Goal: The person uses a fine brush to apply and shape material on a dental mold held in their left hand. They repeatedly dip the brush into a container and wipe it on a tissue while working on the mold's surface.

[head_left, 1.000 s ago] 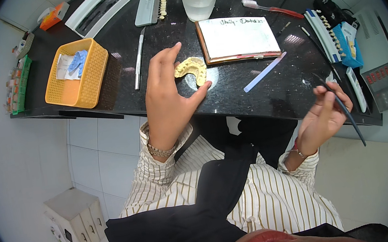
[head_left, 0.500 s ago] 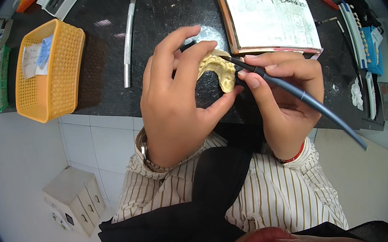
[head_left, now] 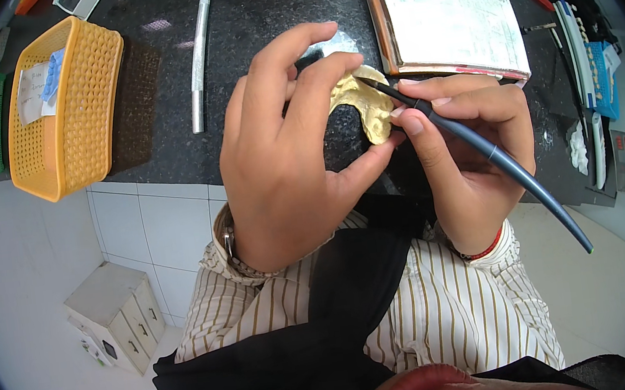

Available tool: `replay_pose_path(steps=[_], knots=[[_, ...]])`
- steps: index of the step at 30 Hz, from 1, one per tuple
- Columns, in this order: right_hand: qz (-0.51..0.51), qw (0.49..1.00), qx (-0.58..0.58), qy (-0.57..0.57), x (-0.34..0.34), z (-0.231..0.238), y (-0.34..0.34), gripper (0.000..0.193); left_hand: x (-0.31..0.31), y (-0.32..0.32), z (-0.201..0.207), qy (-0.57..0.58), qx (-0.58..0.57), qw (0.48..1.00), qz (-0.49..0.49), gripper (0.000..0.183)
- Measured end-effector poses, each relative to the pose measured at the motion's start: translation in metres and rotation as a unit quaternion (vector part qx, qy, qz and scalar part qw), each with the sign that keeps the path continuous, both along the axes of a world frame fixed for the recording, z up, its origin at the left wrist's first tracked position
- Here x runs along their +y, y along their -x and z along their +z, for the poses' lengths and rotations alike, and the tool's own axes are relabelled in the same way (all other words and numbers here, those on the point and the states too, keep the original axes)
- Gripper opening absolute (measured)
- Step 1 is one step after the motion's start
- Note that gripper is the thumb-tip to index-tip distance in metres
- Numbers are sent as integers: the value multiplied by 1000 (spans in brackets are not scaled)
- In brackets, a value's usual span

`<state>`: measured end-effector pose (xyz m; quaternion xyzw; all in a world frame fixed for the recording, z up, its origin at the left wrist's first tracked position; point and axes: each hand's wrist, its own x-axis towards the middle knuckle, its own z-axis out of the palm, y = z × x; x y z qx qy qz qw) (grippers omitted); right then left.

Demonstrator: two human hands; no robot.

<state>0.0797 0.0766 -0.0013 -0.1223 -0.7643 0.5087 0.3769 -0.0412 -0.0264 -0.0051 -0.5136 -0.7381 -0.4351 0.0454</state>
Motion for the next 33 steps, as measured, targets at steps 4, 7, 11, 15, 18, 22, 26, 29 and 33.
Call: replay_pose_path(steps=[4, 7, 11, 15, 18, 22, 26, 29, 33], knots=[[-1, 1000, 20, 16, 0, -1, -1, 25, -1, -1, 1, 2, 6, 1000, 0, 48], [-1, 1000, 23, 18, 0, -2, 1, 25, -1, 0, 2, 5, 0, 1000, -2, 48], [-2, 1000, 11, 12, -2, -1, -1, 25, -1, 0, 0, 6, -7, 1000, -4, 47], [4, 1000, 16, -18, -2, 0, 0, 25, -3, 0, 1, 3, -4, 1000, 6, 47], [0, 999, 0, -54, -3, 1, -1, 26, -1, 0, -1, -3, 0, 1000, 8, 47], [-6, 996, -9, -87, -2, 1, -1, 26, 0, -1, -2, -5, 5, 1000, 9, 47], [-8, 994, -13, -112, -1, 0, -2, 26, 0, -2, -2, -3, 5, 1000, 14, 47], [-9, 991, -19, -132, -2, 1, -1, 26, -1, -1, -2, -4, -2, 1000, 11, 47], [-7, 990, -14, -142, -2, 0, 0, 25, -1, 0, -3, -7, 6, 1000, 12, 46]])
